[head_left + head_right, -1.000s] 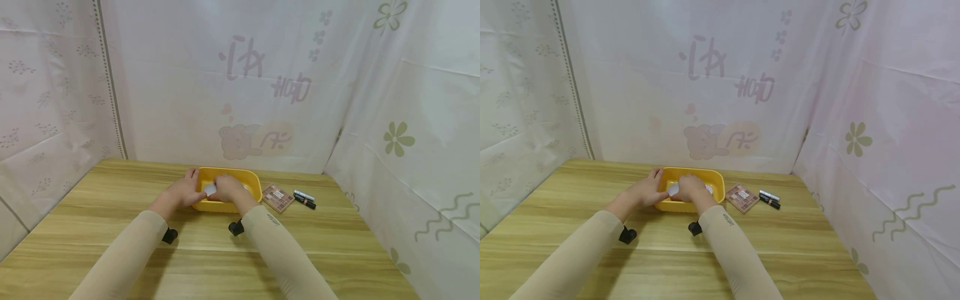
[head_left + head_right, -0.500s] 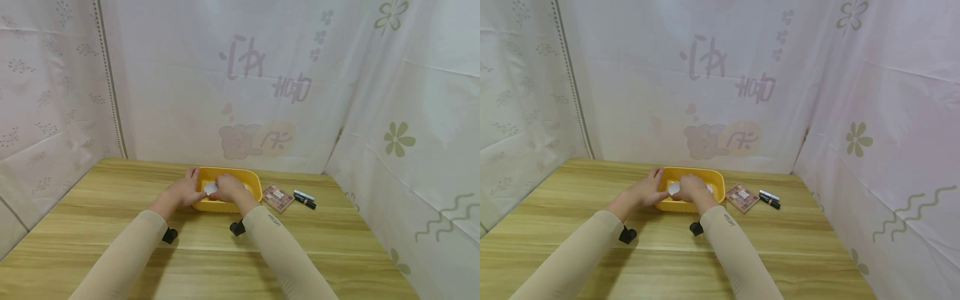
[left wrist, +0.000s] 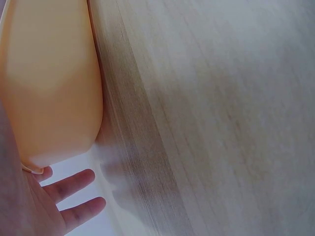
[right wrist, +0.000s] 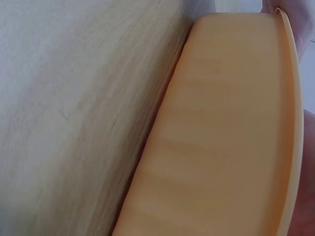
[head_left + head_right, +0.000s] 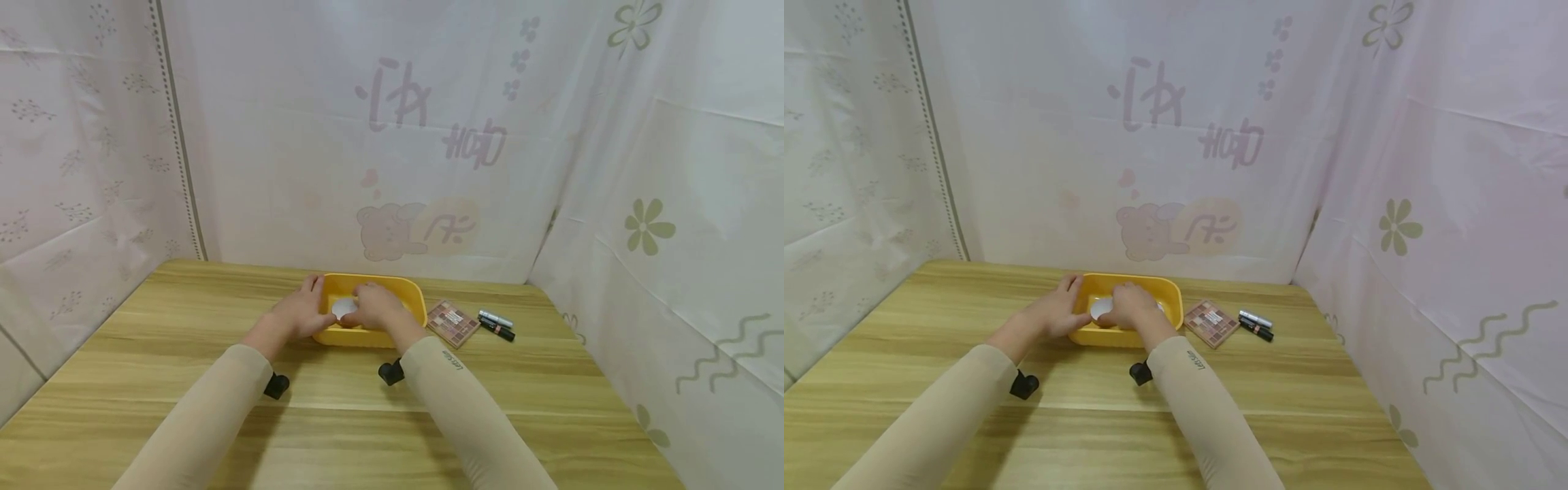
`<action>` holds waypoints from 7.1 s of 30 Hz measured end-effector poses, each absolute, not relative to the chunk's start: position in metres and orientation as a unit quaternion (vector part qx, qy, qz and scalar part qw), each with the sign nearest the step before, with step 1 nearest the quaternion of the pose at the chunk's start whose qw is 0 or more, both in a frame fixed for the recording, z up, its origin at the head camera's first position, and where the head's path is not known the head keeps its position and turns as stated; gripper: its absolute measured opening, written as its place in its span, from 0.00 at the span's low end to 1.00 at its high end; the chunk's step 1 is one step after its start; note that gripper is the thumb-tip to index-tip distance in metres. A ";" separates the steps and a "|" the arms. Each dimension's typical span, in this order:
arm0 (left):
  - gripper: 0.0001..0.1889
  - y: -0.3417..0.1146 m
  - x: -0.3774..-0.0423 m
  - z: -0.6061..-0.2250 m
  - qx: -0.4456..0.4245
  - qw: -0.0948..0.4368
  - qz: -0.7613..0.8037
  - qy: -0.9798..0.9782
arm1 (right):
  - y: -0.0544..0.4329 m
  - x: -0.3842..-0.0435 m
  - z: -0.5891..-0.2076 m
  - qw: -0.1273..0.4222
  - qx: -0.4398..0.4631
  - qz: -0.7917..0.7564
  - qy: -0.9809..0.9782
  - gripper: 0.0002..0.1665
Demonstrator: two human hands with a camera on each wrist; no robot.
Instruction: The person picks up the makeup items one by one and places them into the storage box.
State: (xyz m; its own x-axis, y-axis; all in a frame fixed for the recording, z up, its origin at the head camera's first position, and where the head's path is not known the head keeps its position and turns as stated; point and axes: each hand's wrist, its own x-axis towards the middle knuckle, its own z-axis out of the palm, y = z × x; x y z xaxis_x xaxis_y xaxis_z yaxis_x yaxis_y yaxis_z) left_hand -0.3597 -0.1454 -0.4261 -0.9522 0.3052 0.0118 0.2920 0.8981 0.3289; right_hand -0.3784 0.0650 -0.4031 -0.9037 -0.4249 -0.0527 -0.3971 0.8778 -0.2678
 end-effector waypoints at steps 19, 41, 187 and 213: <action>0.54 -0.143 -0.358 -0.427 0.154 0.022 0.162 0.974 | 0.081 -0.377 -0.394 0.042 -0.207 -0.130 0.969 0.42; 0.54 -0.141 -0.356 -0.423 0.151 0.027 0.170 0.973 | 0.108 -0.370 -0.385 0.034 -0.202 -0.138 0.969 0.41; 0.54 -0.142 -0.356 -0.425 0.145 0.029 0.178 0.973 | 0.373 -0.349 -0.404 0.080 -0.080 -0.130 0.985 0.11; 0.54 -0.142 -0.356 -0.425 0.147 0.029 0.179 0.972 | 0.370 -0.345 -0.406 0.068 -0.097 -0.123 0.985 0.10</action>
State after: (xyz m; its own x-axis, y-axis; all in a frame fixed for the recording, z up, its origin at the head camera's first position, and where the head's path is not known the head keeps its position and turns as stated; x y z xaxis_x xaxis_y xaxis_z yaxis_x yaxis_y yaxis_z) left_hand -0.3565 -0.1424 -0.4249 -0.9551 0.2962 -0.0044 0.2752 0.8928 0.3566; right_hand -0.3450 0.3697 -0.4063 -0.9717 -0.2087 -0.1105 -0.1752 0.9509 -0.2550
